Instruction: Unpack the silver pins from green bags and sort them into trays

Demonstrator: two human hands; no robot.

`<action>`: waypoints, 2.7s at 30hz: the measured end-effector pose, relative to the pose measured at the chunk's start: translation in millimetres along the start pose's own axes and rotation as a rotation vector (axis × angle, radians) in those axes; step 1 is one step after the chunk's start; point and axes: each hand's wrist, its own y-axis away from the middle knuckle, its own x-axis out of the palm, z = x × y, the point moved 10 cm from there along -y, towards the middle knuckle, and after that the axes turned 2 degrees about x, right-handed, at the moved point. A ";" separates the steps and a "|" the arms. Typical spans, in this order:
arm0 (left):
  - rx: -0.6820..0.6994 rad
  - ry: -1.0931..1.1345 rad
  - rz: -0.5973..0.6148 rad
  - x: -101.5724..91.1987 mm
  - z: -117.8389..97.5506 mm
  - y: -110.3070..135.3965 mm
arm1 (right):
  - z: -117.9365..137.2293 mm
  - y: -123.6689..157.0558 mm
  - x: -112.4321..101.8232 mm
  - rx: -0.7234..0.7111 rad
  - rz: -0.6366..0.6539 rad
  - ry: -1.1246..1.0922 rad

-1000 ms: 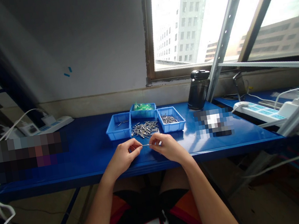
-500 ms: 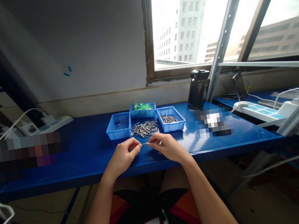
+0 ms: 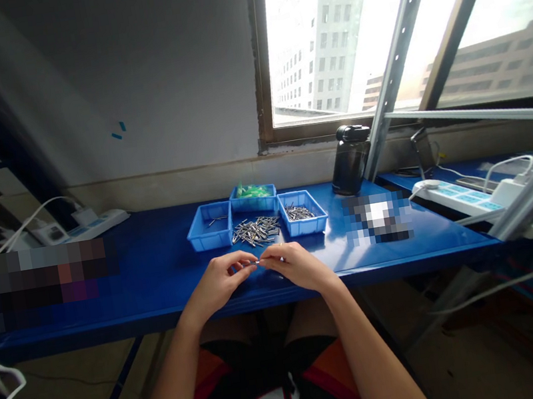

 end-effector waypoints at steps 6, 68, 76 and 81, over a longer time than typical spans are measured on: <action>0.007 -0.002 0.009 0.1 -4.6 1.2 | 0.8 0.1 1.3 -0.012 0.011 0.041; -0.074 -0.037 -0.040 -6.6 -0.3 0.4 | -5.7 0.5 -8.4 0.059 -0.078 -0.012; -0.072 -0.048 -0.028 -5.5 4.6 -0.3 | -5.5 -0.3 -7.8 0.032 -0.085 -0.021; -0.084 -0.053 -0.025 -5.7 4.9 -0.1 | -6.0 -0.9 -7.6 0.029 -0.085 -0.020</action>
